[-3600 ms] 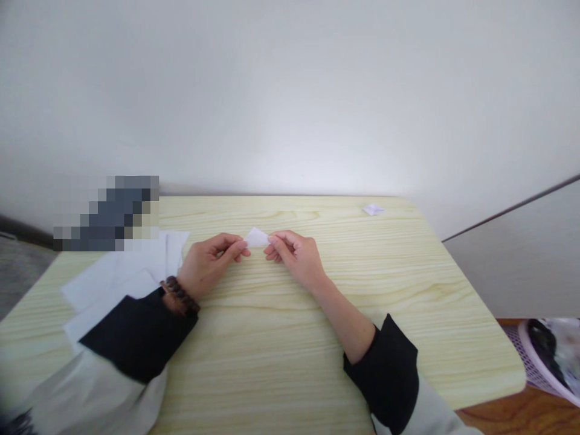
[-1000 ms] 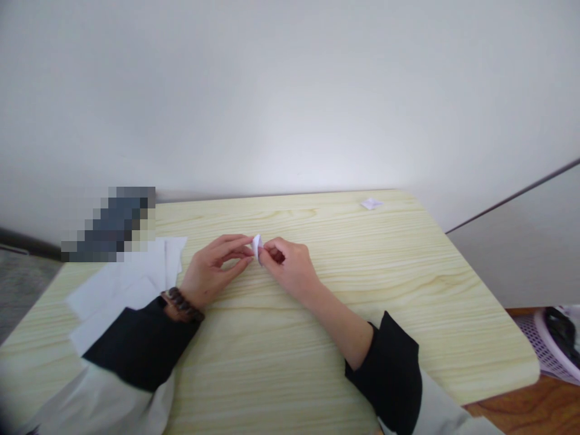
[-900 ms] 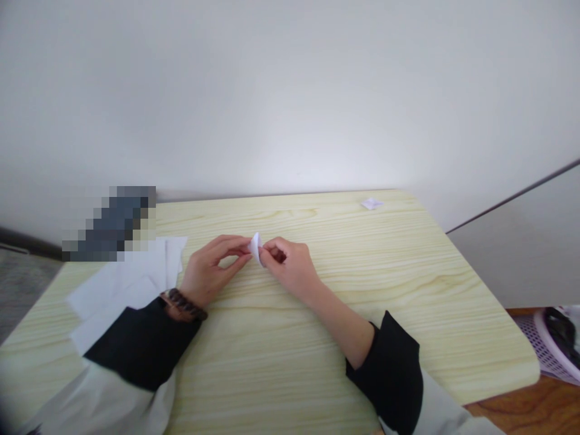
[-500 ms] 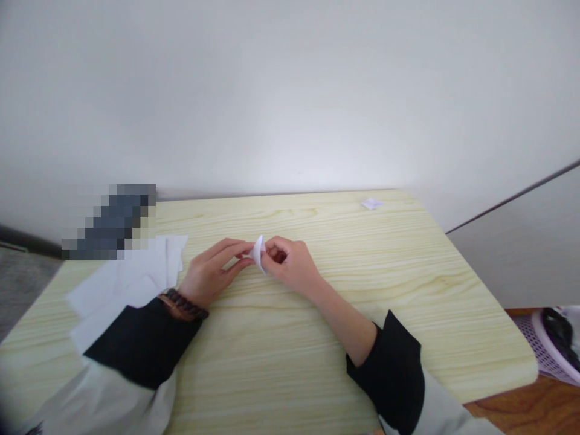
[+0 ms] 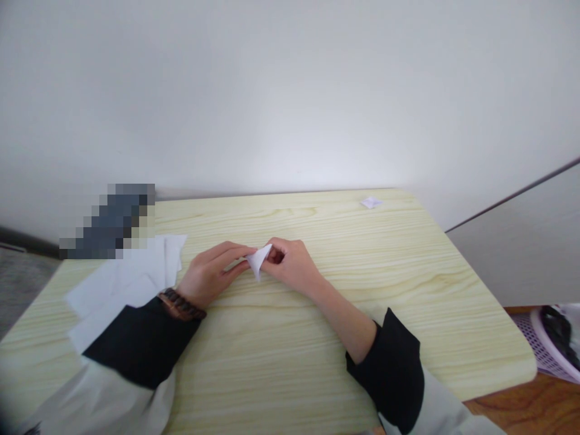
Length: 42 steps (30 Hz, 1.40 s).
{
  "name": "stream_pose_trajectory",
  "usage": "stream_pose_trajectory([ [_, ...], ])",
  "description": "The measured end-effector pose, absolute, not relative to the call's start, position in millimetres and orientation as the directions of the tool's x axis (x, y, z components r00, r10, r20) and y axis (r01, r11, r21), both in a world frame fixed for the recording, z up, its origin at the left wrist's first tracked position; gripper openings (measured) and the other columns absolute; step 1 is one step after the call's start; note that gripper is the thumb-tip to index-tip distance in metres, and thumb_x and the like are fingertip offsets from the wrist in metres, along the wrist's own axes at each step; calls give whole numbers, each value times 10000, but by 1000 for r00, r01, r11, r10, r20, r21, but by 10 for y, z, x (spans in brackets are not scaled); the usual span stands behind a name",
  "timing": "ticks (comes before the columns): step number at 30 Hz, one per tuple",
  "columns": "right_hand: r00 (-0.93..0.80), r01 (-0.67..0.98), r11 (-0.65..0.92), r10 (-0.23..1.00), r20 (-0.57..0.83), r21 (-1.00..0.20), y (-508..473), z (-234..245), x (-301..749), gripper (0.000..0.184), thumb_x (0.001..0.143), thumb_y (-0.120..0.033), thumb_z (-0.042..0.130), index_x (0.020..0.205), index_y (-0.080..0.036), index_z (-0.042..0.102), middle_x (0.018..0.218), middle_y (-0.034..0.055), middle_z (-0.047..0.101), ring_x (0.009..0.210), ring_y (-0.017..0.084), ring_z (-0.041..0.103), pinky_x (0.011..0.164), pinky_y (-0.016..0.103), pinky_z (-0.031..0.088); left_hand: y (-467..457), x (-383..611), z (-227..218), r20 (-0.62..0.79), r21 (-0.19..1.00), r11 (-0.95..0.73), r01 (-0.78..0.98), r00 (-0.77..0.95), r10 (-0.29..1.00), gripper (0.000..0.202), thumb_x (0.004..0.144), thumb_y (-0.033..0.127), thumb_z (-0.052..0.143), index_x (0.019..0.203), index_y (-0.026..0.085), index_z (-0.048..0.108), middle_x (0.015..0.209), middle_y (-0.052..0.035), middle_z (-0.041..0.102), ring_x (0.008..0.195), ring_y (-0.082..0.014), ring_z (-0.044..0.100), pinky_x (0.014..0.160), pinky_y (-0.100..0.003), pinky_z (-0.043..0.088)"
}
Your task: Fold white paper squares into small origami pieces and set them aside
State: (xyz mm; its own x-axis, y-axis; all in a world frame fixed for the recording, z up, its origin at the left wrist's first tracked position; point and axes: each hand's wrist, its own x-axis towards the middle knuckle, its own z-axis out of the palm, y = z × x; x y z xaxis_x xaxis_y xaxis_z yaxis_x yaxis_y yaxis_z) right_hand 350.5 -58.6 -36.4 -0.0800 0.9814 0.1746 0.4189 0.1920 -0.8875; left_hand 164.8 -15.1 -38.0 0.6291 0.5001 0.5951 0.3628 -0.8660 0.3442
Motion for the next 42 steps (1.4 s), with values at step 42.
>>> stream_pose_trajectory([
  [42, -237, 681, 595, 730, 641, -427, -656, -374, 3498, 116, 853, -222, 550, 756, -224, 614, 673, -1, 627, 605, 110, 574, 581, 223, 410, -202, 1770, -87, -83, 983, -31, 182, 585, 807, 327, 795, 443, 597, 650, 167, 696, 718, -30, 698, 689, -173, 641, 678, -280, 560],
])
